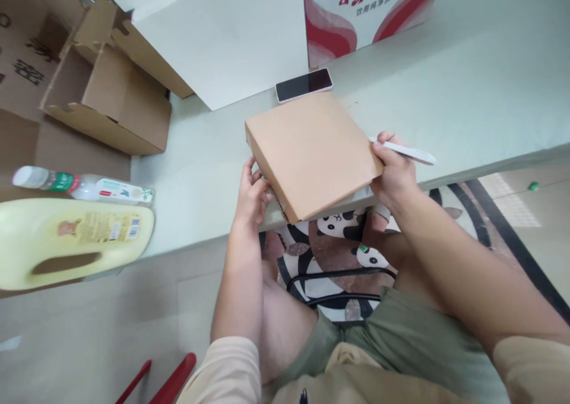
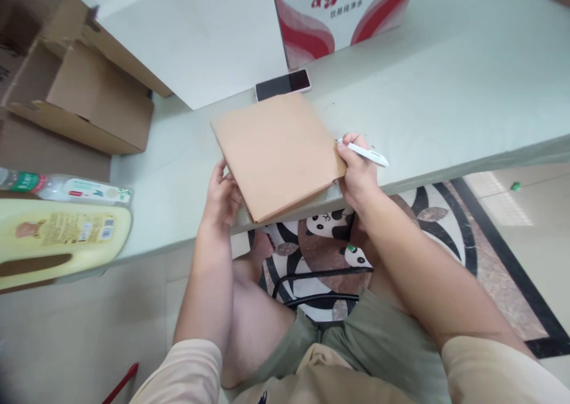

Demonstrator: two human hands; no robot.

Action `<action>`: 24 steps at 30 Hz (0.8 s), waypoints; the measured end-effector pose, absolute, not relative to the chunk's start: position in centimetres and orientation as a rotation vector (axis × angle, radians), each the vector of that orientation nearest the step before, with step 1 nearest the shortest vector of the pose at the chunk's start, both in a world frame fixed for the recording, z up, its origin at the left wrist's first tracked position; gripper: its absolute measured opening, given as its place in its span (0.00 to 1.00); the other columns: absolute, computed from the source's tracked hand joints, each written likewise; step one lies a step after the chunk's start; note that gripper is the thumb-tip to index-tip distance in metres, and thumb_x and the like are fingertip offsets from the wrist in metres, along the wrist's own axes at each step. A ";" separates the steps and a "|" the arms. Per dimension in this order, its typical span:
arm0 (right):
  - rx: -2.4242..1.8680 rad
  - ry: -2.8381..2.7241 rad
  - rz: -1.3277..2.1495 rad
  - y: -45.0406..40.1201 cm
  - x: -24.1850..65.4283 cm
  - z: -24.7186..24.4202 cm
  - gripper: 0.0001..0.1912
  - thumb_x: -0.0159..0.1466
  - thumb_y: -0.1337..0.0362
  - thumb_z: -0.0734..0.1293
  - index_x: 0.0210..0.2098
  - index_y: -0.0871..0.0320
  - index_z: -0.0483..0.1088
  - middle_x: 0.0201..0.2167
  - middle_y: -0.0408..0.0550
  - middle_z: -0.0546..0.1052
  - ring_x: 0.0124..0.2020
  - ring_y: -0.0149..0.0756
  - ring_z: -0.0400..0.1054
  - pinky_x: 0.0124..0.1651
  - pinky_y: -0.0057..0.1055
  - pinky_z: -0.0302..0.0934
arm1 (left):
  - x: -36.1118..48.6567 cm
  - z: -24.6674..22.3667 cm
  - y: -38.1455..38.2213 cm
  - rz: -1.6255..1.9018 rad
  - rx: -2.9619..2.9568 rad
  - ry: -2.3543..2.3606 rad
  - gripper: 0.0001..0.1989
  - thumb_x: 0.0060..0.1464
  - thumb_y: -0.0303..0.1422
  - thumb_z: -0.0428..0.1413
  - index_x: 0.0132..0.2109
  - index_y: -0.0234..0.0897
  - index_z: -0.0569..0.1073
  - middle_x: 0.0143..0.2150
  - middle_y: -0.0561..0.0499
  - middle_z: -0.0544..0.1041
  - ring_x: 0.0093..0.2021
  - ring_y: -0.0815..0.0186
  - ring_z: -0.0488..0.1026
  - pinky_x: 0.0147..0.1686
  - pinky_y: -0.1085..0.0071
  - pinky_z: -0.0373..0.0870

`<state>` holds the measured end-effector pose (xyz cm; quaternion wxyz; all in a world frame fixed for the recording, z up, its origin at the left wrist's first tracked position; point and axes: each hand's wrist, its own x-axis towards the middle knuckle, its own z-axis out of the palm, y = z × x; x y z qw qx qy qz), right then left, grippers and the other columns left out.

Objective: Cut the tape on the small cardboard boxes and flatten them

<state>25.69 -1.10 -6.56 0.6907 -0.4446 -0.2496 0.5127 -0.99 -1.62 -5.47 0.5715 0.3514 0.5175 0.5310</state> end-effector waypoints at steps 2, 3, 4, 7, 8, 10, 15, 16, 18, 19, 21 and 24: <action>-1.028 -0.602 1.105 -1.0 25.8 -6.8 0.17 0.49 0.61 0.74 0.31 0.52 0.61 0.25 0.37 0.67 0.24 0.28 0.61 0.23 0.26 0.54 | -1.2 -5.4 -1.7 1.262 0.822 1.214 0.39 0.37 0.29 0.64 0.60 0.47 0.66 0.46 0.50 0.78 0.32 0.70 0.74 0.24 0.78 0.64; -1.056 -0.632 1.068 -1.0 26.0 -6.9 0.16 0.50 0.61 0.73 0.31 0.52 0.62 0.25 0.37 0.66 0.24 0.27 0.61 0.24 0.26 0.54 | -1.3 -5.4 -1.7 1.276 0.828 1.221 0.41 0.37 0.30 0.65 0.61 0.48 0.65 0.46 0.50 0.77 0.32 0.70 0.73 0.24 0.78 0.64; -1.093 -0.669 1.019 -1.0 26.1 -7.0 0.15 0.51 0.62 0.73 0.32 0.52 0.62 0.25 0.36 0.66 0.24 0.27 0.61 0.25 0.26 0.55 | -1.4 -5.4 -1.7 1.290 0.838 1.232 0.42 0.38 0.31 0.66 0.62 0.48 0.64 0.46 0.50 0.77 0.32 0.70 0.73 0.24 0.78 0.63; -1.191 -0.757 0.852 -1.1 26.4 -6.7 0.14 0.55 0.63 0.72 0.35 0.51 0.62 0.25 0.35 0.68 0.26 0.27 0.64 0.28 0.27 0.58 | -1.7 -5.3 -1.4 1.365 0.871 1.281 0.46 0.38 0.36 0.68 0.64 0.51 0.60 0.50 0.49 0.76 0.31 0.71 0.72 0.22 0.78 0.59; -1.200 -0.769 0.818 -1.1 26.5 -6.5 0.14 0.57 0.62 0.72 0.36 0.51 0.61 0.25 0.35 0.70 0.26 0.28 0.66 0.29 0.27 0.59 | -1.7 -5.2 -1.3 1.400 0.876 1.300 0.48 0.38 0.37 0.68 0.65 0.51 0.58 0.51 0.48 0.76 0.31 0.71 0.71 0.22 0.78 0.58; -1.189 -0.782 0.788 -1.3 26.5 -6.1 0.13 0.60 0.60 0.69 0.38 0.51 0.60 0.25 0.35 0.71 0.25 0.28 0.67 0.29 0.28 0.60 | -1.8 -4.9 -1.1 1.474 0.887 1.332 0.51 0.38 0.40 0.69 0.67 0.50 0.53 0.52 0.46 0.76 0.31 0.70 0.71 0.22 0.77 0.58; -1.153 -0.820 0.713 -0.8 26.8 -6.5 0.10 0.65 0.55 0.64 0.42 0.50 0.59 0.23 0.35 0.71 0.20 0.28 0.63 0.26 0.29 0.58 | -1.7 -3.1 -1.2 1.645 1.030 1.385 0.52 0.43 0.41 0.65 0.69 0.50 0.44 0.53 0.45 0.75 0.37 0.65 0.75 0.30 0.73 0.68; -1.131 -0.822 0.674 -0.6 26.9 -6.6 0.11 0.66 0.54 0.65 0.42 0.50 0.59 0.23 0.35 0.70 0.19 0.28 0.62 0.24 0.30 0.56 | -1.5 -2.5 -1.4 1.682 1.082 1.392 0.51 0.45 0.40 0.64 0.69 0.52 0.43 0.55 0.44 0.74 0.41 0.63 0.76 0.34 0.72 0.71; -1.057 -0.828 0.577 -0.3 27.0 -6.2 0.13 0.65 0.50 0.65 0.42 0.49 0.60 0.21 0.36 0.68 0.19 0.29 0.59 0.22 0.30 0.54 | -0.9 -1.2 -2.2 1.756 1.193 1.405 0.50 0.48 0.36 0.62 0.70 0.55 0.40 0.58 0.45 0.71 0.50 0.60 0.76 0.42 0.68 0.74; -1.004 -0.823 0.521 -0.4 26.9 -5.5 0.14 0.65 0.49 0.66 0.42 0.49 0.61 0.21 0.37 0.66 0.19 0.29 0.58 0.22 0.31 0.52 | -0.4 -0.4 -2.7 1.784 1.250 1.411 0.50 0.49 0.34 0.61 0.70 0.56 0.39 0.60 0.45 0.70 0.55 0.59 0.75 0.46 0.66 0.75; -0.900 -0.834 0.432 -1.2 26.4 -3.3 0.14 0.65 0.47 0.65 0.40 0.49 0.63 0.22 0.38 0.62 0.21 0.30 0.58 0.23 0.31 0.53 | 0.9 0.9 -3.8 1.839 1.345 1.454 0.51 0.48 0.29 0.60 0.71 0.57 0.39 0.64 0.45 0.65 0.61 0.57 0.72 0.53 0.63 0.74; -0.803 -0.923 0.322 -4.0 25.0 0.8 0.16 0.65 0.45 0.65 0.36 0.49 0.65 0.28 0.40 0.59 0.23 0.27 0.59 0.25 0.31 0.56 | 3.3 2.1 -5.0 1.834 1.486 1.543 0.51 0.45 0.25 0.60 0.71 0.52 0.45 0.68 0.43 0.60 0.66 0.53 0.66 0.61 0.57 0.70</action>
